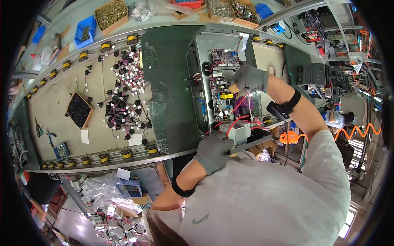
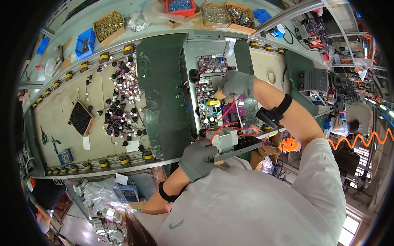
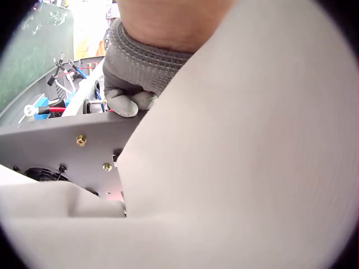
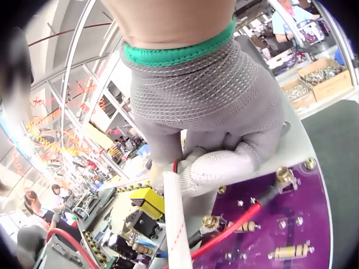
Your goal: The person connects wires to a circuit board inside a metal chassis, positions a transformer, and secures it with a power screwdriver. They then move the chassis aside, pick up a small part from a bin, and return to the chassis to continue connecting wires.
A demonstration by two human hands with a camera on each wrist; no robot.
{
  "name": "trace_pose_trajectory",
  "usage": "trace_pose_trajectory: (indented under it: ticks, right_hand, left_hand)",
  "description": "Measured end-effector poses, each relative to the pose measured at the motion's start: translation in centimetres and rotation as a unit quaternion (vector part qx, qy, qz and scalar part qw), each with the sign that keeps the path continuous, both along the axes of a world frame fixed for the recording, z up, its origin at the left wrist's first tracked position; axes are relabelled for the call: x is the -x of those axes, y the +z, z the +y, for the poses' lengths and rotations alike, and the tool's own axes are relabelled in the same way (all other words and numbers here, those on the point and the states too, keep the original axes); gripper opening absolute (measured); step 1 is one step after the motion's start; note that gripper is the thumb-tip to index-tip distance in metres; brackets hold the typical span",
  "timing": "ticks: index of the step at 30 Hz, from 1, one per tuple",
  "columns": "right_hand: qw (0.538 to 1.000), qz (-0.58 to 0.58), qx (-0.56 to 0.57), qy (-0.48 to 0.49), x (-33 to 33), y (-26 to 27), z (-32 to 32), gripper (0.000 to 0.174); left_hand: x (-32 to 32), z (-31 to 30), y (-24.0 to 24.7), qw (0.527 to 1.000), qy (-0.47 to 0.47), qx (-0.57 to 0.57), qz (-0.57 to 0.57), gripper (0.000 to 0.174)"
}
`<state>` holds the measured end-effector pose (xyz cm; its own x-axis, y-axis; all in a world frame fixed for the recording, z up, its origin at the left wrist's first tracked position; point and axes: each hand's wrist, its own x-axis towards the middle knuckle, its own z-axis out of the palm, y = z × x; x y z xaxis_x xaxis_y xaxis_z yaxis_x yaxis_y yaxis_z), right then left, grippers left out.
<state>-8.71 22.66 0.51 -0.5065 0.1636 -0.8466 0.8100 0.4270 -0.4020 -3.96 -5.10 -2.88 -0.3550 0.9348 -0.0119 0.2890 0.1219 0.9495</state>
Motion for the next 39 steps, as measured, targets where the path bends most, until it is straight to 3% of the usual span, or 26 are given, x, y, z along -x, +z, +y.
trace_pose_trajectory:
  ticks: [3,5,8,12,14,17,24,26,27,28,30,34,39]
  right_hand:
    - [1.000,0.028,0.006,-0.003,-0.4,0.0,-0.5,0.024]
    - [0.991,0.063,-0.072,0.095,-0.2,0.4,-1.1,0.023]
    - [0.977,0.044,-0.123,0.166,0.7,1.4,-1.8,0.022]
    - [0.972,0.048,-0.153,0.174,0.7,0.4,-1.5,0.021]
    - [0.990,-0.001,-0.090,0.107,0.8,0.5,-1.6,0.021]
    - [0.998,0.045,-0.001,0.033,-0.6,-1.1,-0.8,0.013]
    - [0.996,0.083,0.033,-0.010,-1.3,-0.4,-1.0,0.016]
    - [0.989,0.084,-0.078,0.097,-1.1,0.4,-1.2,0.017]
    - [0.984,0.042,-0.140,0.105,-0.6,1.2,-0.9,0.032]
    - [0.984,0.047,-0.142,0.099,-0.3,2.0,-0.7,0.032]
    - [0.907,0.131,-0.389,0.096,-0.3,3.1,-0.4,0.038]
    - [0.906,0.177,-0.385,0.020,0.2,2.6,-0.7,0.033]
    - [0.896,0.162,-0.406,0.072,0.6,1.0,0.2,0.030]
  left_hand:
    - [-0.1,0.1,-0.3,0.998,0.033,-0.035,0.033,0.030]
    - [-0.1,0.1,-0.3,0.998,0.037,-0.042,0.028,0.030]
    - [-0.2,0.1,-0.2,0.998,0.040,-0.039,0.026,0.028]
    - [-0.1,-0.1,0.0,1.000,0.004,0.005,0.005,0.023]
    - [0.0,-0.1,0.1,1.000,0.004,0.015,0.011,0.023]
    - [0.0,-0.1,0.2,1.000,0.002,0.024,0.015,0.022]
    - [0.4,0.1,0.6,0.999,-0.018,0.039,0.022,0.020]
    - [0.3,0.1,0.6,0.999,-0.013,0.047,0.015,0.019]
    - [0.2,0.1,0.6,0.999,-0.018,0.045,0.022,0.019]
    - [0.1,0.1,0.5,0.999,0.000,0.033,0.032,0.023]
    - [0.0,0.0,0.4,0.999,0.013,0.020,0.048,0.029]
    - [-0.1,0.1,-0.4,0.998,0.017,0.014,0.067,0.033]
    - [-0.2,0.0,-0.2,0.996,0.032,0.017,0.079,0.034]
